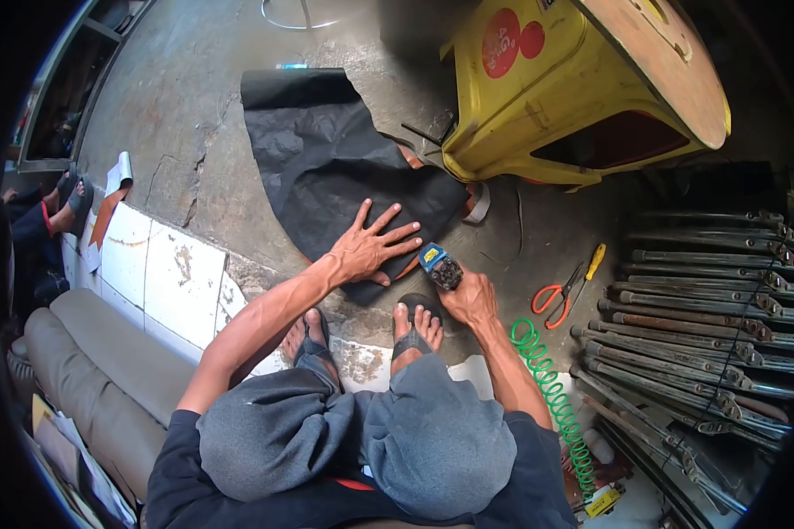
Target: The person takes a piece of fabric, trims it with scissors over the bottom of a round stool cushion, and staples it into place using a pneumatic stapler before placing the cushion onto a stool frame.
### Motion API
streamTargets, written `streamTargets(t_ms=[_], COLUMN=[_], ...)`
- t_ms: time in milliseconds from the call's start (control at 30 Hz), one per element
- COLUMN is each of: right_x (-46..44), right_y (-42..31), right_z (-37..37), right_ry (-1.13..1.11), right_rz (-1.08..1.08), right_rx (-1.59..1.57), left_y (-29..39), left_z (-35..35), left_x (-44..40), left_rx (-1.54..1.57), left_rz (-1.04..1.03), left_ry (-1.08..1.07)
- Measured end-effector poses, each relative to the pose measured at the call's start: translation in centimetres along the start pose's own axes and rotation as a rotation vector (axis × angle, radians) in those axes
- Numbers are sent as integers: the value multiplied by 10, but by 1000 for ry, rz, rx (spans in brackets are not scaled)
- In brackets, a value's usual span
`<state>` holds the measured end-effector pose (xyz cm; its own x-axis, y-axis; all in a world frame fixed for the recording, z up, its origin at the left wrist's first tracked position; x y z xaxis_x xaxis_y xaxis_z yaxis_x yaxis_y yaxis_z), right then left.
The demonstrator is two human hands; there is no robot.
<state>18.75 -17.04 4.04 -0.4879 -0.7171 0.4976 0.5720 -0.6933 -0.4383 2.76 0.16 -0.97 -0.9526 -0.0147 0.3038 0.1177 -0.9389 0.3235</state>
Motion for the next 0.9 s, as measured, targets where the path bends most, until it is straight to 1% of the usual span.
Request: streamTargets(t_ms=[33,100,133,200,267,333,500,667,800,900], right_x=[4,0,1,3,6,15,20,22,22,27], right_y=[2,5,7,7,4,0,-7,-14,-6,-11], right_z=[-2,-2,-2,-5,-8,-9,-15,-16,-22,-23], right_ry=[-1,30,37,10,-6,26,23,35,76,13], right_rz=[-7,20,21,-12,-13,-1,16,-5,19,-58], right_rx=[-3,1,4,-39,-60,-174,-102,-22,-43,-125], left_y=[0,-7,-9,-11,-12,-13,-13,-14,-16,-17], left_z=[-3,-5,-8,-11,-13,-13,-13,-19,-20,-19], left_x=[4,7,9,15,14,15,14,17,22,23], left_rx=[1,24,20,6,-6,0,-6,7,-19,6], left_rz=[-6,-98,-100,-162,-163,-185,-202,-241,-270,-258], left_ry=[-4,68,74,82,84,55,69,131,139,146])
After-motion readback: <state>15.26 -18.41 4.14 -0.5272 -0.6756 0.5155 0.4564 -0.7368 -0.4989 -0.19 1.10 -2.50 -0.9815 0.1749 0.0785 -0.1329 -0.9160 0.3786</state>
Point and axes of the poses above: each hand's wrist, its own x-axis away from the middle knuckle, its own z-axis out of the back of the hand, y = z × x, the point moved 3 cm from there along -x, towards the middle knuckle, and after that the axes turned 2 degrees about x, right-handed, at the moved point
